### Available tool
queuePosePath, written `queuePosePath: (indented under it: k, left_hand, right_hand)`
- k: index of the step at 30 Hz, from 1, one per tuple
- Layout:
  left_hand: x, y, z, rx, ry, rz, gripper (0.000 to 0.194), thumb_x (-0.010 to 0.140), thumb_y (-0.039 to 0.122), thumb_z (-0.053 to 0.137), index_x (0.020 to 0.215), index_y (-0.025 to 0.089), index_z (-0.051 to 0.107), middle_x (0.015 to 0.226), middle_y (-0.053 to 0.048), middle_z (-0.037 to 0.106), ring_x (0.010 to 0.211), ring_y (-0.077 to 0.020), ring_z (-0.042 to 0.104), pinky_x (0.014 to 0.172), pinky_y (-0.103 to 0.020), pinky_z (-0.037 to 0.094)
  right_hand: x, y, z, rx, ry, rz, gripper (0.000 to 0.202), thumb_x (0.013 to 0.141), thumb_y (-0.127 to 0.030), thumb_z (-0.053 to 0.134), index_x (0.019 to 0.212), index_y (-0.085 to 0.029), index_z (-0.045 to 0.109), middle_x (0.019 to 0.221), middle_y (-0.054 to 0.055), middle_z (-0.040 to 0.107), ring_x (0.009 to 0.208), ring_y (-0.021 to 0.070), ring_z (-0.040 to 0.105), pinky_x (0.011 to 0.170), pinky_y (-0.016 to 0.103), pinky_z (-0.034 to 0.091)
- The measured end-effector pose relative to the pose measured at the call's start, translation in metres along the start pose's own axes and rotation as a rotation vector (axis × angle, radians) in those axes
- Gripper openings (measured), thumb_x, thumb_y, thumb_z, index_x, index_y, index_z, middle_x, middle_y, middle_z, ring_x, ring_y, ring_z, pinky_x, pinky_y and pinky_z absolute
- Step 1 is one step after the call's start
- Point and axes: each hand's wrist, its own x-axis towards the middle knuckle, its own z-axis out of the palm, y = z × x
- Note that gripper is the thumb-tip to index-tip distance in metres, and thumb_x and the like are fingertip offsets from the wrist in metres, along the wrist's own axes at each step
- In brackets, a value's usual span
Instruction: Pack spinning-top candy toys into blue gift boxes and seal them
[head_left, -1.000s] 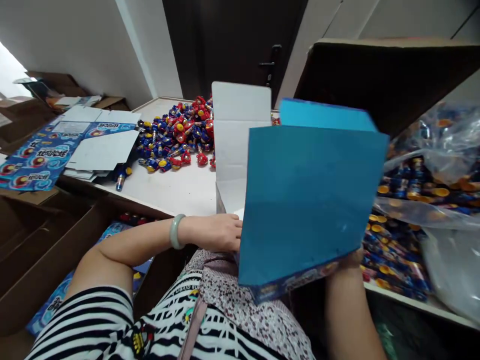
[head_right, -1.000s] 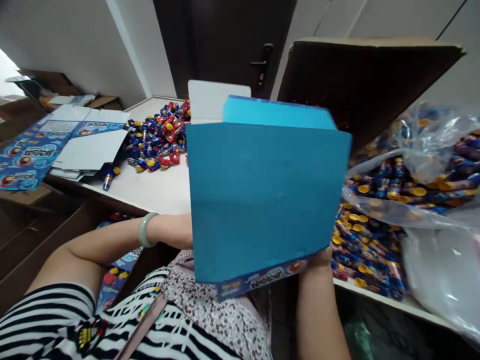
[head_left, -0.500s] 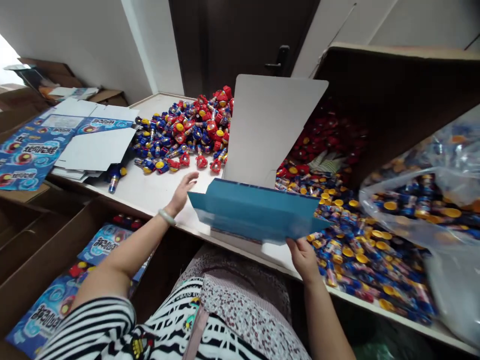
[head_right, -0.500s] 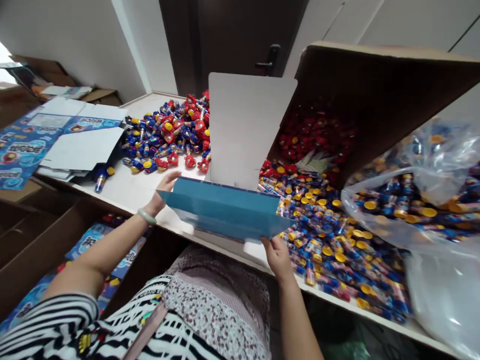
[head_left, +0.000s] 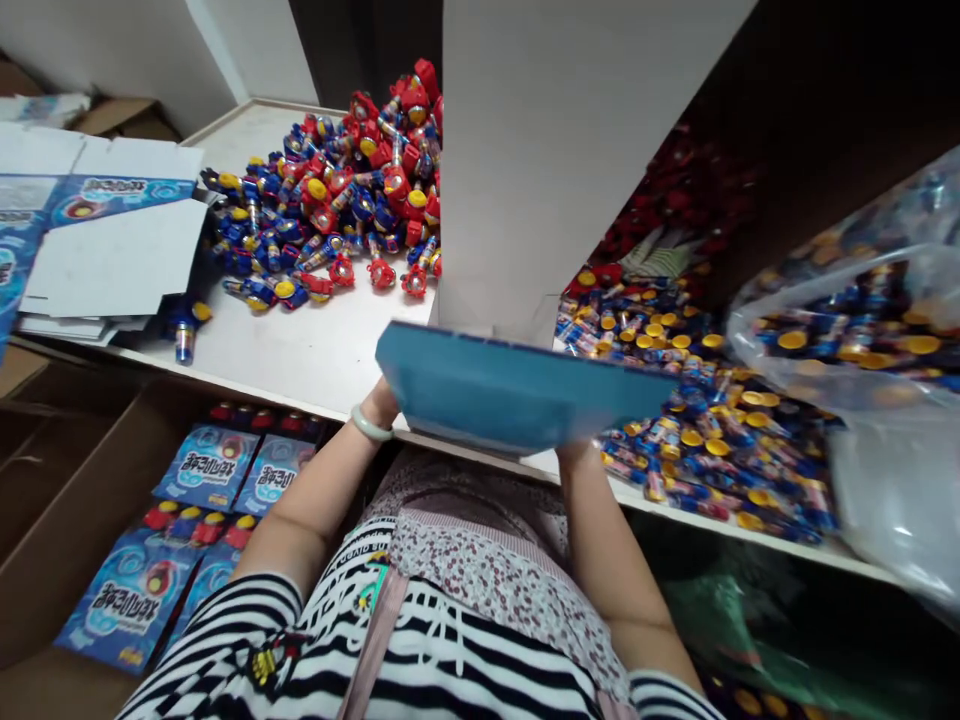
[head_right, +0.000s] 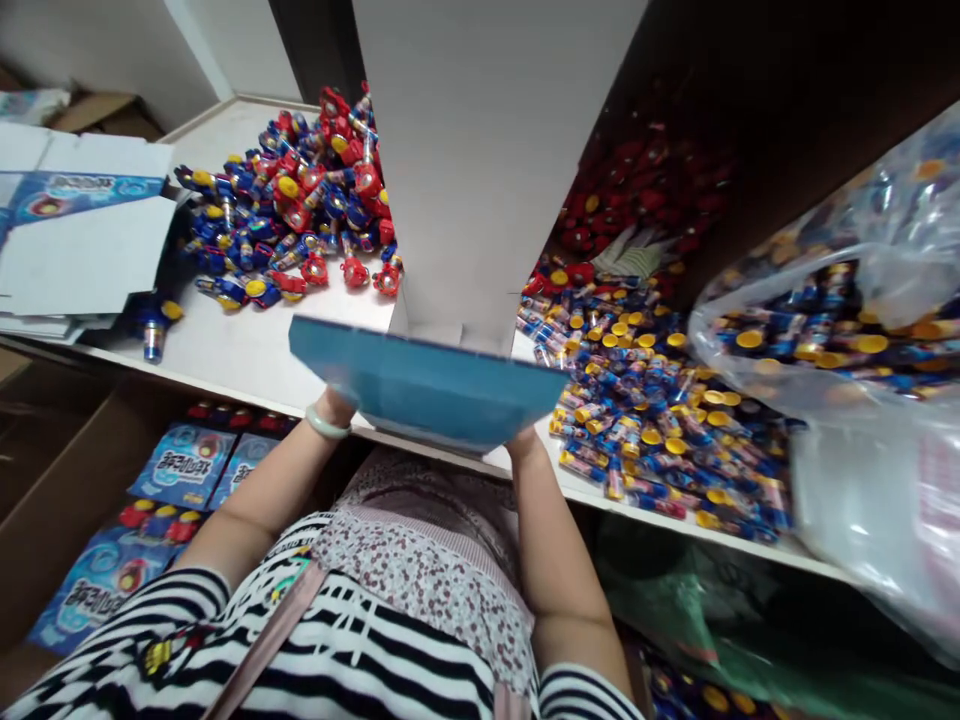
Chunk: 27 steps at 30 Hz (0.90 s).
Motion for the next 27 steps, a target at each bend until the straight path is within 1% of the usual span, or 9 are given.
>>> queuePosePath:
  k: [4, 8, 10, 12, 15, 17, 19, 24, 27]
  left_hand:
    - [0.011, 0.000, 0.020, -0.085, -0.074, -0.089, 0.035, 0.087, 0.052, 0.066, 0.084, 0.017, 0.066, 0.084, -0.007, 0.071, 0.079, -0.0200, 0.067, 0.080, -0.041, 0.061]
    - [0.007, 0.007, 0.032, -0.177, 0.060, -0.018, 0.042, 0.084, 0.057, 0.070, 0.105, 0.022, 0.061, 0.090, 0.000, 0.067, 0.076, -0.0113, 0.062, 0.075, -0.026, 0.055]
    - [0.005, 0.009, 0.034, -0.135, 0.168, 0.089, 0.045, 0.082, 0.061, 0.070, 0.103, 0.022, 0.061, 0.092, 0.000, 0.065, 0.078, -0.0113, 0.061, 0.074, -0.024, 0.052]
    - [0.003, 0.011, 0.034, -0.020, 0.192, 0.190, 0.051, 0.085, 0.068, 0.062, 0.099, 0.019, 0.063, 0.095, -0.004, 0.065, 0.085, -0.0143, 0.060, 0.079, -0.026, 0.051]
    - [0.003, 0.013, 0.031, 0.209, 0.105, 0.257, 0.051, 0.086, 0.067, 0.060, 0.098, 0.017, 0.063, 0.097, -0.007, 0.063, 0.091, -0.0178, 0.060, 0.083, -0.029, 0.050]
    - [0.004, 0.015, 0.030, 0.349, 0.057, 0.293, 0.044, 0.088, 0.061, 0.061, 0.095, 0.017, 0.063, 0.094, -0.006, 0.062, 0.089, -0.0182, 0.059, 0.082, -0.029, 0.049]
    - [0.005, 0.016, 0.030, 0.450, 0.031, 0.331, 0.041, 0.093, 0.057, 0.055, 0.096, 0.017, 0.063, 0.092, -0.007, 0.062, 0.088, -0.0187, 0.059, 0.082, -0.031, 0.049]
    - [0.003, 0.005, 0.034, 0.647, 0.035, 0.416, 0.047, 0.101, 0.043, 0.042, 0.137, 0.013, 0.046, 0.124, -0.017, 0.060, 0.111, -0.0237, 0.060, 0.102, -0.041, 0.049]
    - [0.000, -0.003, 0.038, 0.865, -0.001, 0.513, 0.047, 0.102, 0.031, 0.036, 0.142, 0.008, 0.043, 0.136, -0.022, 0.053, 0.133, -0.0279, 0.049, 0.116, -0.048, 0.039]
  right_hand:
    - [0.012, -0.002, 0.019, 0.254, 0.018, 0.085, 0.092, 0.086, -0.080, 0.005, 0.118, -0.020, 0.067, 0.093, 0.013, 0.074, 0.090, 0.0272, 0.070, 0.083, 0.048, 0.059]
    - [0.012, -0.007, 0.021, 0.550, 0.241, 0.097, 0.089, 0.086, -0.081, 0.017, 0.140, -0.017, 0.047, 0.124, 0.018, 0.065, 0.109, 0.0276, 0.068, 0.095, 0.048, 0.055]
    - [0.014, -0.009, 0.011, 0.416, 0.351, 0.015, 0.081, 0.087, -0.077, 0.033, 0.143, -0.018, 0.043, 0.135, 0.018, 0.057, 0.123, 0.0278, 0.061, 0.104, 0.048, 0.049]
    - [0.020, -0.011, -0.003, 0.195, 0.374, -0.041, 0.067, 0.088, -0.067, 0.046, 0.134, -0.019, 0.051, 0.138, 0.018, 0.053, 0.129, 0.0280, 0.055, 0.104, 0.046, 0.049]
    - [0.039, -0.017, -0.027, -0.009, 0.282, -0.059, 0.057, 0.089, -0.056, 0.051, 0.128, -0.015, 0.056, 0.130, 0.019, 0.058, 0.117, 0.0275, 0.061, 0.087, 0.041, 0.056]
    - [0.056, -0.027, -0.043, -0.096, 0.188, -0.044, 0.068, 0.088, -0.053, 0.054, 0.143, -0.013, 0.044, 0.120, 0.017, 0.065, 0.097, 0.0251, 0.067, 0.078, 0.038, 0.057]
    - [0.077, -0.038, -0.057, -0.240, 0.083, -0.044, 0.074, 0.091, -0.050, 0.053, 0.153, -0.015, 0.033, 0.117, 0.014, 0.069, 0.090, 0.0244, 0.069, 0.082, 0.038, 0.055]
    - [0.126, -0.051, -0.072, -0.598, -0.284, -0.071, 0.046, 0.099, -0.040, 0.039, 0.128, -0.016, 0.065, 0.123, 0.015, 0.071, 0.113, 0.0297, 0.066, 0.094, 0.037, 0.049]
    - [0.147, -0.051, -0.065, -0.787, -0.495, -0.041, 0.044, 0.102, -0.036, 0.036, 0.119, -0.015, 0.071, 0.119, 0.017, 0.073, 0.111, 0.0313, 0.067, 0.090, 0.039, 0.051]
